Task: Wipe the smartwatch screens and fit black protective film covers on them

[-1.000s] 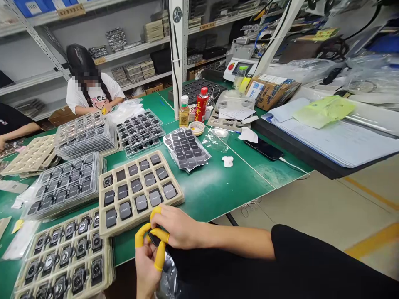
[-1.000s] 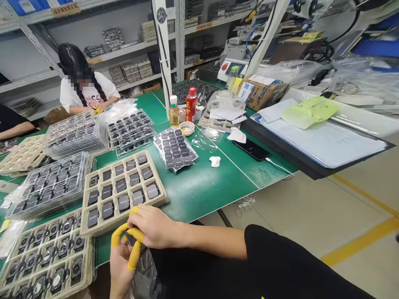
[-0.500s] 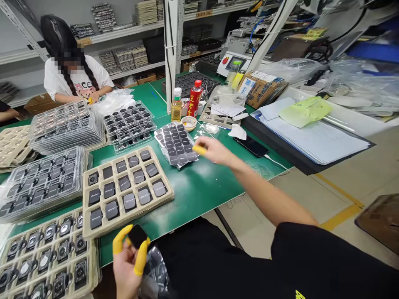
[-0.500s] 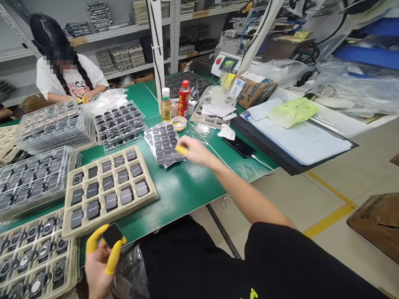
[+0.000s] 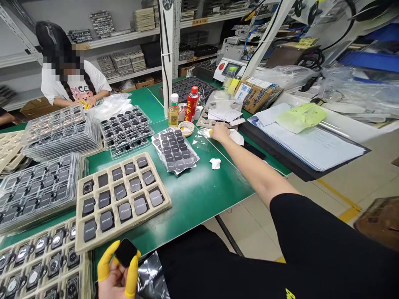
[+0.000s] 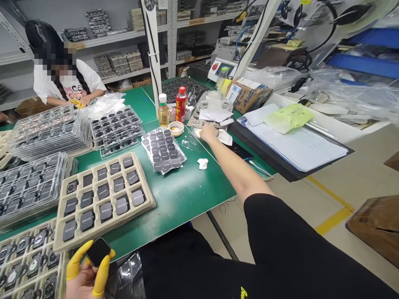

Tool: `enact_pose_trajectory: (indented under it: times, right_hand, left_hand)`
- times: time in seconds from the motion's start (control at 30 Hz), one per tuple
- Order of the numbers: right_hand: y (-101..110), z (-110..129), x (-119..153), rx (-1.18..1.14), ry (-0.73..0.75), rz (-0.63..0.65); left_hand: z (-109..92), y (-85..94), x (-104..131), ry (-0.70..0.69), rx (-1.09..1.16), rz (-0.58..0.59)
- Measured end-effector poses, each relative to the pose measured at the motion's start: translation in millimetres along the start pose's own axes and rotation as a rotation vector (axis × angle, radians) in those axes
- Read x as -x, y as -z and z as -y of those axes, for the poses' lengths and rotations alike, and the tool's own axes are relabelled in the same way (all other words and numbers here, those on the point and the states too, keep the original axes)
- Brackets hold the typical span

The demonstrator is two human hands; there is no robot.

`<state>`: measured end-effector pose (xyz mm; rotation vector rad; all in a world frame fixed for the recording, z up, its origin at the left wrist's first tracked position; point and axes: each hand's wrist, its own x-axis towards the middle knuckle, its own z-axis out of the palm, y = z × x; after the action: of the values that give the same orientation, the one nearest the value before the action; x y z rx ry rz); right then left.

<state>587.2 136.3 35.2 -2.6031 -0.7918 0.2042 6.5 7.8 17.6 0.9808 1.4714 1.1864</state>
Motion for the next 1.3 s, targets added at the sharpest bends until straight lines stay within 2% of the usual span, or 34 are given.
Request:
enact_pose_trajectory:
  times: [0.1,0.17,0.2,0.27,0.33,0.4,0.43,0.5,0.53,0.6,0.67,0.7,0.77,0.87,0.93,1.0,1.1,1.17,1.2,1.23,1.3]
  right_hand:
    - [13,5,9,-0.016,-0.030,-0.074]
    - [20,12,32,-0.060,0.052,-0.084]
    - [21,18,52,-0.090,0.117,-0.071]
    - [17,29,110,-0.172,0.299,0.005]
    - [11,37,185,-0.295,0.547,0.130]
    - [7,42,259,-0.593,1.045,0.293]
    - [6,44,289,-0.677,1.180,0.356]
    - [1,45,322,-0.782,1.280,0.409]
    - [-3,42,323,-0.791,1.248,0.372]
    - [-15,25,300,-0.713,1.048,0.199]
    - [-24,-8,254,-0.500,0.696,0.002]
    - [-26,-29,230,-0.374,0.506,-0.055]
    - [-27,-68,189,-0.252,0.322,-0.102]
    - [-29,-101,158,-0.165,0.215,-0.073]
    - [-33,-105,155,-0.152,0.203,-0.055]
    - [-37,-98,159,-0.174,0.213,-0.075]
    - [-36,-78,176,-0.258,0.241,-0.168]
    - [-31,-56,200,-0.368,0.315,-0.222]
    - [-28,-43,217,-0.448,0.402,-0.216]
    - [-23,-29,237,-0.565,0.563,-0.180]
    - [-15,4,278,-0.681,0.996,0.002]
  left_hand:
    - [-8,-1.7,-12,-0.165,0.003,-0.002]
    - [-13,-7.8,-19,-0.304,-0.002,-0.080]
    - [-16,-12.4,-21,-0.381,-0.012,-0.145]
    - [-22,-24.4,-22,-0.507,-0.061,-0.230]
    - [-27,-37.4,-23,-0.606,-0.053,-0.234]
    - [-32,-47.6,-23,-0.650,-0.035,-0.204]
    - [-33,-50.5,-23,-0.654,-0.027,-0.171]
    - [-35,-50.5,-21,-0.661,-0.025,-0.141]
    - [-36,-47.6,-20,-0.668,-0.019,-0.133]
    - [-36,-37.4,-18,-0.699,0.016,-0.122]
    - [-33,-25.3,-19,-0.721,0.083,-0.090]
    - [-29,-20.3,-21,-0.718,0.120,-0.063]
    - [-20,-15.2,-26,-0.672,0.194,0.016]
    - [-8,-19.3,-29,-0.599,0.286,0.192]
    - [-5,-25.1,-27,-0.578,0.316,0.308]
    - [-4,-29.6,-24,-0.560,0.318,0.401]
    - [-3,-31.8,-20,-0.517,0.299,0.500]
    - [0,-31.4,-20,-0.472,0.280,0.553]
    - [1,-31.2,-20,-0.442,0.269,0.579]
    - [2,-30.9,-20,-0.409,0.261,0.603]
    - [3,-30.7,-20,-0.339,0.246,0.654]
